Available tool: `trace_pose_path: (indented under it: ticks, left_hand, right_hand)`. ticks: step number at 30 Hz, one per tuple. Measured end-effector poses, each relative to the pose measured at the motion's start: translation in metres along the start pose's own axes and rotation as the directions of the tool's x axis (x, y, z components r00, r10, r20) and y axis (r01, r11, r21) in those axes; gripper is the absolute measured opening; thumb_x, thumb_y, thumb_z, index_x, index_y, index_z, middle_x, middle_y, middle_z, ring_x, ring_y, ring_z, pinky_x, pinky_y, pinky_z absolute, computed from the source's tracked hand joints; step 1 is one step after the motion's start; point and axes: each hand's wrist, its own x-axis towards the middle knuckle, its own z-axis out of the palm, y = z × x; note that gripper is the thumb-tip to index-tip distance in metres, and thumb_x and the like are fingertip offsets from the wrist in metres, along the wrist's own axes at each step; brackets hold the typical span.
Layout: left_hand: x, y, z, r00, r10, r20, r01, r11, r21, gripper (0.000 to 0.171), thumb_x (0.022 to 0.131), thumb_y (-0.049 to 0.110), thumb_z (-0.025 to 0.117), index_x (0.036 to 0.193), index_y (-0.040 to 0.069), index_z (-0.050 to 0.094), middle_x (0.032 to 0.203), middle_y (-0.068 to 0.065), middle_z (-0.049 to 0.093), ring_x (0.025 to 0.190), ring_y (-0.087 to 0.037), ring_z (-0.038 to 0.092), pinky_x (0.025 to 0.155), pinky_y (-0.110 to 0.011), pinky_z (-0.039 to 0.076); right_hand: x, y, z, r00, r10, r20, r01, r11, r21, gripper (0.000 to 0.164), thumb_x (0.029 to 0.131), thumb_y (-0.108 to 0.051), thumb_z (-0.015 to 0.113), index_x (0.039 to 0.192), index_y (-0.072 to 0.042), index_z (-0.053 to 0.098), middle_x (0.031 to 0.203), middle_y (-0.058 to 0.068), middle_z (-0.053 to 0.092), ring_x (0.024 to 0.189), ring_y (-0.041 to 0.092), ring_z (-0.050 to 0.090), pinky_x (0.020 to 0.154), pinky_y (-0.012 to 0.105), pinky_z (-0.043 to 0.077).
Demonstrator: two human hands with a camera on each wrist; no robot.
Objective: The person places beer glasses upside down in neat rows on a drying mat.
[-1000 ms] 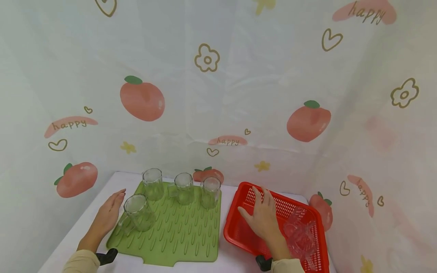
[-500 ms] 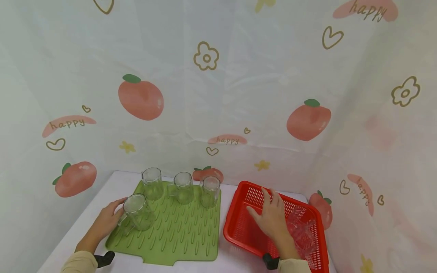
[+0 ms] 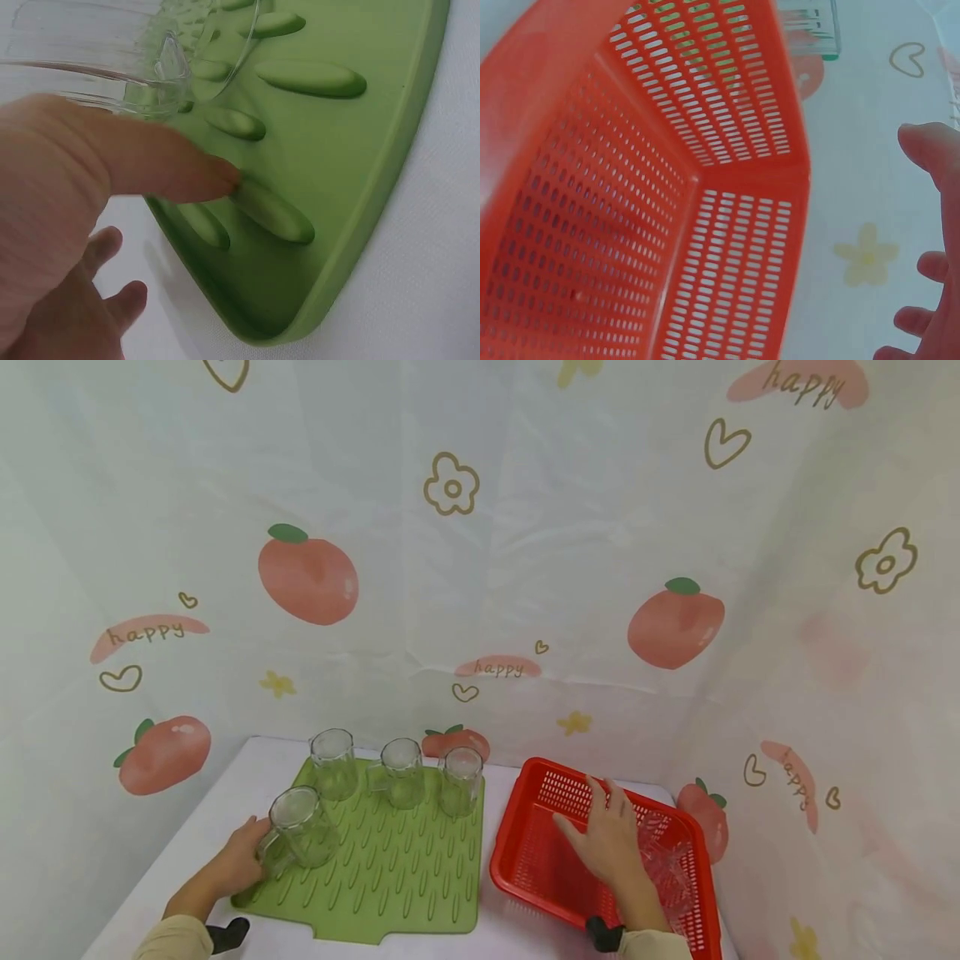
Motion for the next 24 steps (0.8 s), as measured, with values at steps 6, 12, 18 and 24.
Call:
trace_pose_path:
  ticks: [6, 12, 18, 24]
  left_hand:
    - [-0.004, 0.002, 0.002, 0.993, -0.067, 0.094, 0.068, 0.998, -0.014, 0.104, 0.059, 0.012, 0.087, 0.149, -0.011, 0.04, 0.155, -0.034, 0.039, 0.142, -0.07, 0.016, 0.108, -0.083, 0.024]
    - [-0.008, 0.001, 0.003, 0.995, -0.043, 0.089, 0.046, 0.998, -0.037, 0.108, 0.059, 0.027, 0.091, 0.149, -0.009, 0.042, 0.156, -0.034, 0.038, 0.141, -0.073, 0.016, 0.105, -0.087, 0.02]
    - [-0.008, 0.0, 0.009, 0.989, -0.093, 0.114, 0.092, 0.996, 0.017, 0.122, 0.065, 0.049, 0.093, 0.154, -0.009, 0.032, 0.161, -0.033, 0.029, 0.141, -0.073, 0.011, 0.103, -0.089, 0.017]
    - [-0.01, 0.003, 0.013, 0.986, -0.132, 0.102, 0.129, 0.991, 0.029, 0.128, 0.065, 0.058, 0.09, 0.157, -0.007, 0.028, 0.164, -0.032, 0.021, 0.143, -0.072, 0.005, 0.104, -0.09, 0.011]
  right_hand:
    - [-0.001, 0.005, -0.005, 1.0, 0.008, -0.015, -0.008, 1.0, 0.003, 0.093, 0.094, -0.059, 0.064, 0.157, -0.003, 0.025, 0.157, 0.035, 0.021, 0.139, 0.058, 0.024, 0.108, 0.08, 0.03]
    - [-0.002, 0.014, -0.01, 1.0, 0.016, -0.013, -0.017, 1.0, -0.009, 0.093, 0.095, -0.059, 0.063, 0.156, 0.0, 0.025, 0.155, 0.036, 0.021, 0.136, 0.061, 0.025, 0.106, 0.079, 0.031]
    - [0.0, 0.025, -0.015, 1.0, 0.028, -0.011, -0.028, 0.999, -0.045, 0.091, 0.095, -0.056, 0.063, 0.154, 0.002, 0.026, 0.152, 0.039, 0.023, 0.134, 0.062, 0.027, 0.105, 0.08, 0.028]
    - [0.0, 0.034, -0.018, 0.998, 0.057, 0.022, -0.055, 0.996, -0.07, 0.094, 0.095, -0.059, 0.061, 0.155, 0.003, 0.023, 0.151, 0.04, 0.02, 0.134, 0.063, 0.024, 0.107, 0.081, 0.026]
